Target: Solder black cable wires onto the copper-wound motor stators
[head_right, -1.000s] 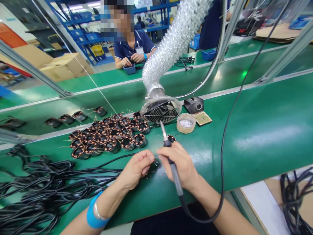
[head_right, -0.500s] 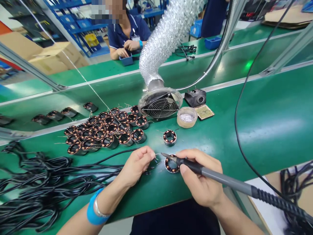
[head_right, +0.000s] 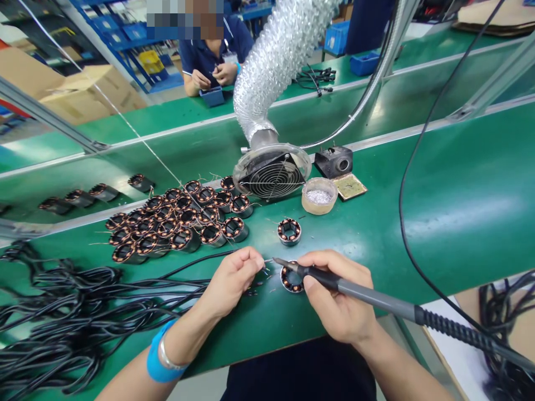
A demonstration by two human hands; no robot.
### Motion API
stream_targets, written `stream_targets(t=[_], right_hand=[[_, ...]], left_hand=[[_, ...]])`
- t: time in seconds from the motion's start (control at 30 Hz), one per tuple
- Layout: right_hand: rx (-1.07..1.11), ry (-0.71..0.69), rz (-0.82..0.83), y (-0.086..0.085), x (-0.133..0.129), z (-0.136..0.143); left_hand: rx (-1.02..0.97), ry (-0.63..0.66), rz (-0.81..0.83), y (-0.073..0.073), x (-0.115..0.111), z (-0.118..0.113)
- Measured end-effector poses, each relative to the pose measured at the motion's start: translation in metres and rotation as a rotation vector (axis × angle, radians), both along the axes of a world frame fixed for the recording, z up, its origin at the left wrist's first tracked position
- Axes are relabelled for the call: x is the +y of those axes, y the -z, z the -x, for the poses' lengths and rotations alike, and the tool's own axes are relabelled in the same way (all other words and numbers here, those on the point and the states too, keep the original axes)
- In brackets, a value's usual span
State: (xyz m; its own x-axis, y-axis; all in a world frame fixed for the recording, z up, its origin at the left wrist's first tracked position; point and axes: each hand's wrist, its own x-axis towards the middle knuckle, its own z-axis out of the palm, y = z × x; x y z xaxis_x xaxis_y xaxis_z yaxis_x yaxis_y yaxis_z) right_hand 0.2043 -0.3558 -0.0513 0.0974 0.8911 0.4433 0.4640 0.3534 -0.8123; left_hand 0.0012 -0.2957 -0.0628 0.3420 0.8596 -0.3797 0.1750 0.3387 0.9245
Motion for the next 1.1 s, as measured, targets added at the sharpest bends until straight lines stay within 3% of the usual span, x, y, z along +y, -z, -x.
stream_targets(t=[0.5, 0.77, 1.1], right_hand=[[-0.001, -0.046, -0.038, -0.007, 0.000, 0.006], [-0.098, -0.116, -0.175, -0.009, -0.004, 0.014], [-0.083, -0.084, -0.174, -0.019, -0.006, 0.011]], left_hand=[[0.014, 0.021, -0.017, -0.002, -0.001, -0.001], [0.009, 0.024, -0.025, -0.003, 0.000, -0.001], [0.020, 0.034, -0.032, -0.002, -0.001, -0.001]])
